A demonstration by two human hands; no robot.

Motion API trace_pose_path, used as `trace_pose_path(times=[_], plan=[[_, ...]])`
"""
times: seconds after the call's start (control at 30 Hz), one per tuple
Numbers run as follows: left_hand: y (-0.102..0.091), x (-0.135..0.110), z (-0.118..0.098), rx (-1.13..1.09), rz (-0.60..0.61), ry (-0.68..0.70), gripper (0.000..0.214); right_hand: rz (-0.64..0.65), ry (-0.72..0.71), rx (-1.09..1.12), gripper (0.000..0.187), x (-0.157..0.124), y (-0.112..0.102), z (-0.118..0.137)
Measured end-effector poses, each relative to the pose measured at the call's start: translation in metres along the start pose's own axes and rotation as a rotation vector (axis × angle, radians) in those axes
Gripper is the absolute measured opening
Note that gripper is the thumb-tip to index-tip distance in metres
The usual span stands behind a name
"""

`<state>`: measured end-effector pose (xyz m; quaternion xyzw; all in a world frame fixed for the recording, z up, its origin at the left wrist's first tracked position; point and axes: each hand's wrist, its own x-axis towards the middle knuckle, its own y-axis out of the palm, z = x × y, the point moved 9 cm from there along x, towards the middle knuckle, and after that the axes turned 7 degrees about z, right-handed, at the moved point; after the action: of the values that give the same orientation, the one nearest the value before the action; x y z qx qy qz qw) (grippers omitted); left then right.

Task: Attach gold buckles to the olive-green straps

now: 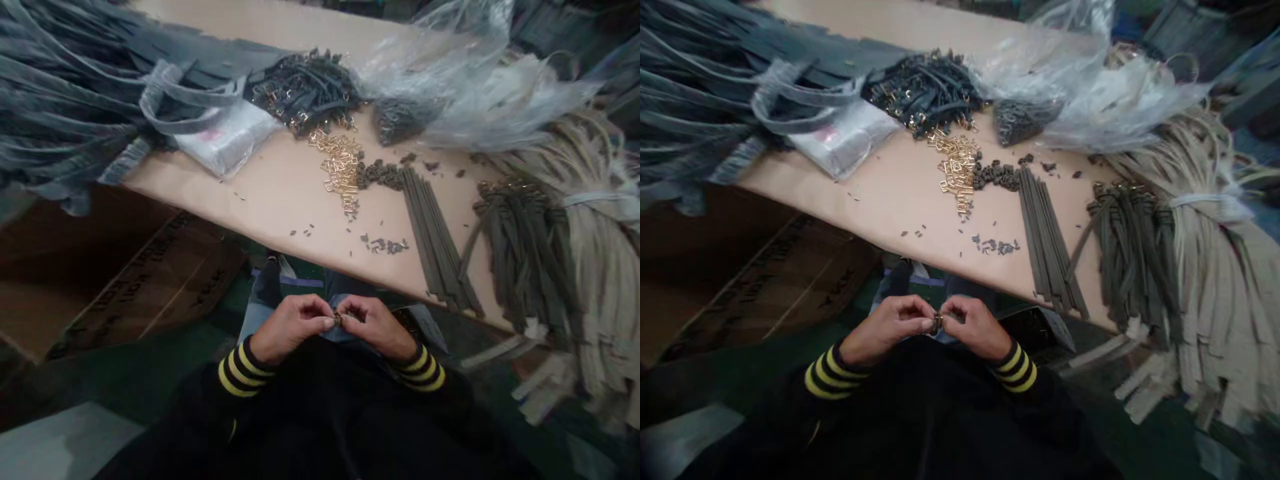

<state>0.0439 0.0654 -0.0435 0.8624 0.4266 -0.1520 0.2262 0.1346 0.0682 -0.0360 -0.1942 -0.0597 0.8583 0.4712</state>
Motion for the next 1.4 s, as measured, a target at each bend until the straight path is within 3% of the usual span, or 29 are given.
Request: trace_pose_path(times=[0.37,0.63,0.83,0.9,0.97,1.1,1.23,1.4], plan=[[-0.003,0.002,-0.008,0.117,-0.113,0.081,0.011,-0.024,0.018,-0.037,0.009,-0.001,-0.004,0.004],[-0.006,0.003,-0.009,0.157,-0.198,0.124,0.012,0.002,-0.044,-0.097,0.011,-0.003,0.002,0.012],[-0.002,-0.013,-0.036,0.561,-0.312,0.317,0.01,-0.027,-0.064,-0.088,0.01,-0.004,-0.003,0.015],[0.004,-0.014,-0.039,0.612,-0.276,0.354,0.011,-0.017,-0.059,-0.095,0.01,-0.005,-0.003,0.014],[0.006,-0.011,-0.034,0.554,-0.201,0.328,0.011,-0.015,-0.051,-0.106,0.009,-0.006,-0.003,0.013],[0.001,0.0,-0.013,0.206,-0.087,0.193,0.02,-0.035,-0.058,-0.106,0.01,-0.008,-0.005,0.016],[0.008,0.008,0.001,-0.062,0.087,0.092,0.025,-0.037,-0.065,-0.11,0.009,-0.008,-0.003,0.02],[0.01,0.012,0.005,-0.154,0.119,0.06,0.03,-0.046,-0.029,-0.112,0.005,-0.008,0.002,0.019]])
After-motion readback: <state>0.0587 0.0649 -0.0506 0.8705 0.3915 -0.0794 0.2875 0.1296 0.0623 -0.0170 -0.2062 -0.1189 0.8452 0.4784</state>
